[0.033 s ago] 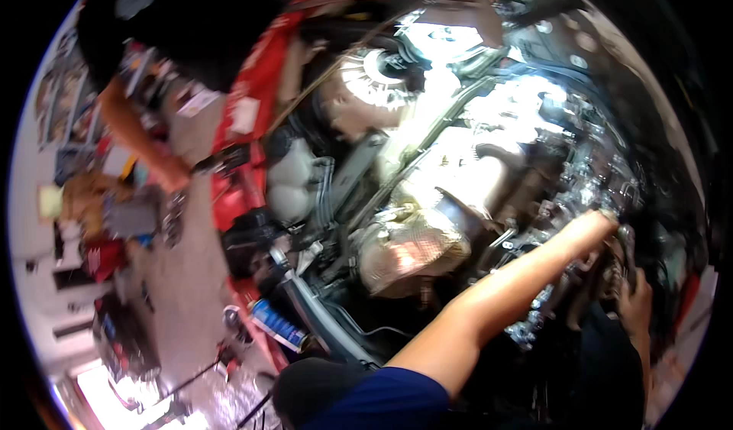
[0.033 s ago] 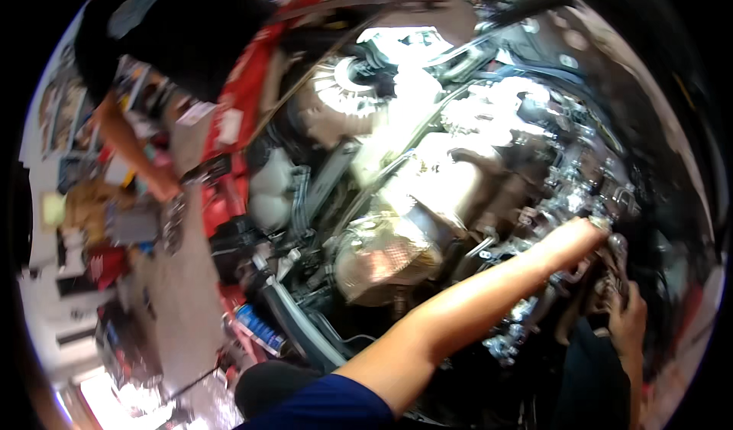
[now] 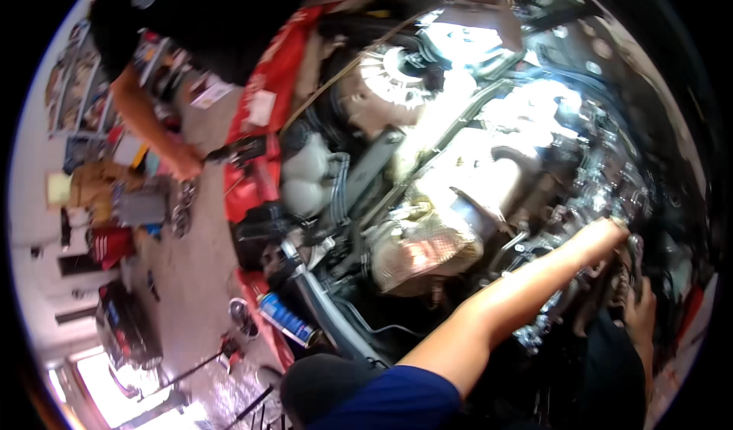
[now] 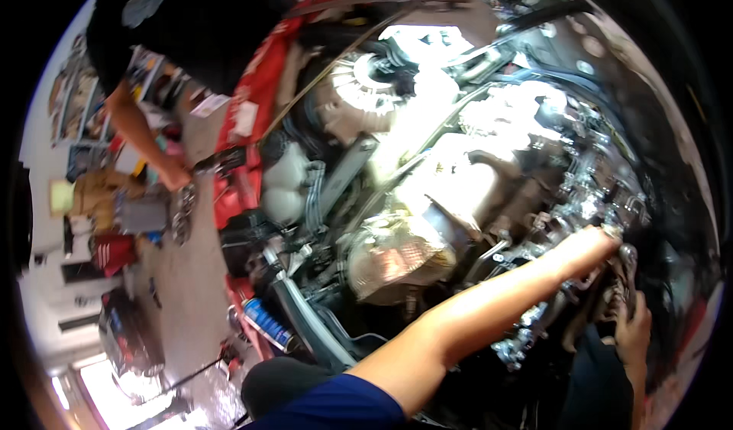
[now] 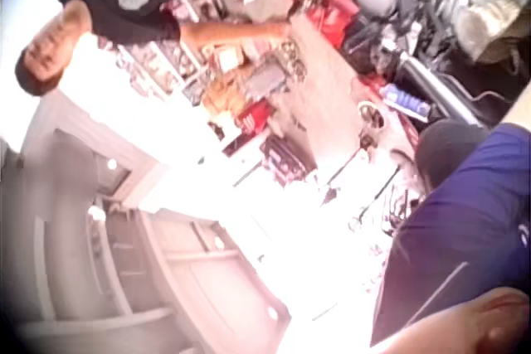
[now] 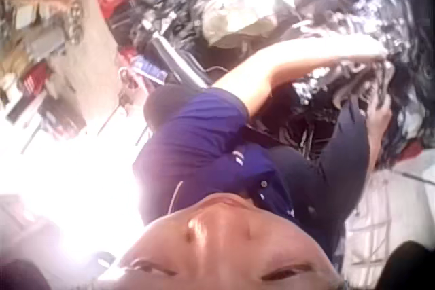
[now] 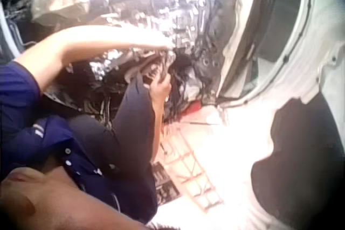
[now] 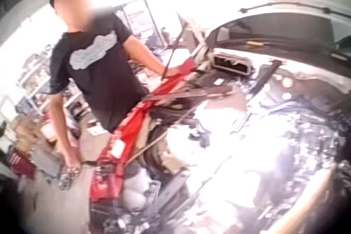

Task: The person uses a ratchet and a socket to loosen and remove bolts from the cylinder head of an engine, then lifts a component out of the engine block.

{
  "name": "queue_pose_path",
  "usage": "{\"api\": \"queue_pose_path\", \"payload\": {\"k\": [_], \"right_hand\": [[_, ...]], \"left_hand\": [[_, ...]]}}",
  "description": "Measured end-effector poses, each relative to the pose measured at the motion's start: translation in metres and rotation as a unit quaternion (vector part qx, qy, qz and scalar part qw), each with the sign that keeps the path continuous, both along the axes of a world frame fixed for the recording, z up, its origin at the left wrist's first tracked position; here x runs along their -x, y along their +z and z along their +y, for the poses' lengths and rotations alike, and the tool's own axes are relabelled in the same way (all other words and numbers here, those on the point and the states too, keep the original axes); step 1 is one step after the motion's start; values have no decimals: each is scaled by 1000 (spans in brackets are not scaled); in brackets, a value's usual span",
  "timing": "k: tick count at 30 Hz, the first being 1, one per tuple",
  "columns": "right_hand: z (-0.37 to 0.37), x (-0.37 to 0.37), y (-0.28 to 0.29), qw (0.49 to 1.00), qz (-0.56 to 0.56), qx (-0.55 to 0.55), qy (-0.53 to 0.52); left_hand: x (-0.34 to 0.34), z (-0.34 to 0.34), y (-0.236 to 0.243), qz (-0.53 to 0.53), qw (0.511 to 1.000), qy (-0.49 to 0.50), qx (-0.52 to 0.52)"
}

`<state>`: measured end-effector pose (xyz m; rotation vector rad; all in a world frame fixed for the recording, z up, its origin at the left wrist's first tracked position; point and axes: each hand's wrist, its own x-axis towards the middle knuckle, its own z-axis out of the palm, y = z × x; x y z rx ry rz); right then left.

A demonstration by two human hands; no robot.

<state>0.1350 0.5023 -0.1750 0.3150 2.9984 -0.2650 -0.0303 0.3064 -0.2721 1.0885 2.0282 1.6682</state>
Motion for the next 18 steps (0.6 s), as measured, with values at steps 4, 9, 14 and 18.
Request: {"api": "queue_pose_path", "payload": {"k": [4, 9, 14, 18], "right_hand": [[-10, 20, -25, 994, -101, 35, 6], [2, 36, -20, 998, -32, 41, 34], [-45, 42, 7, 999, 4, 25, 33], [-69, 63, 18, 991, -90, 96, -10]], "left_hand": [[-18, -9, -36, 34, 994, 106, -18], [-12, 3, -35, 18, 990, 136, -34], [-14, -13, -21, -6, 995, 93, -21], [-6, -19, -31, 33, 988, 149, 33]]}}
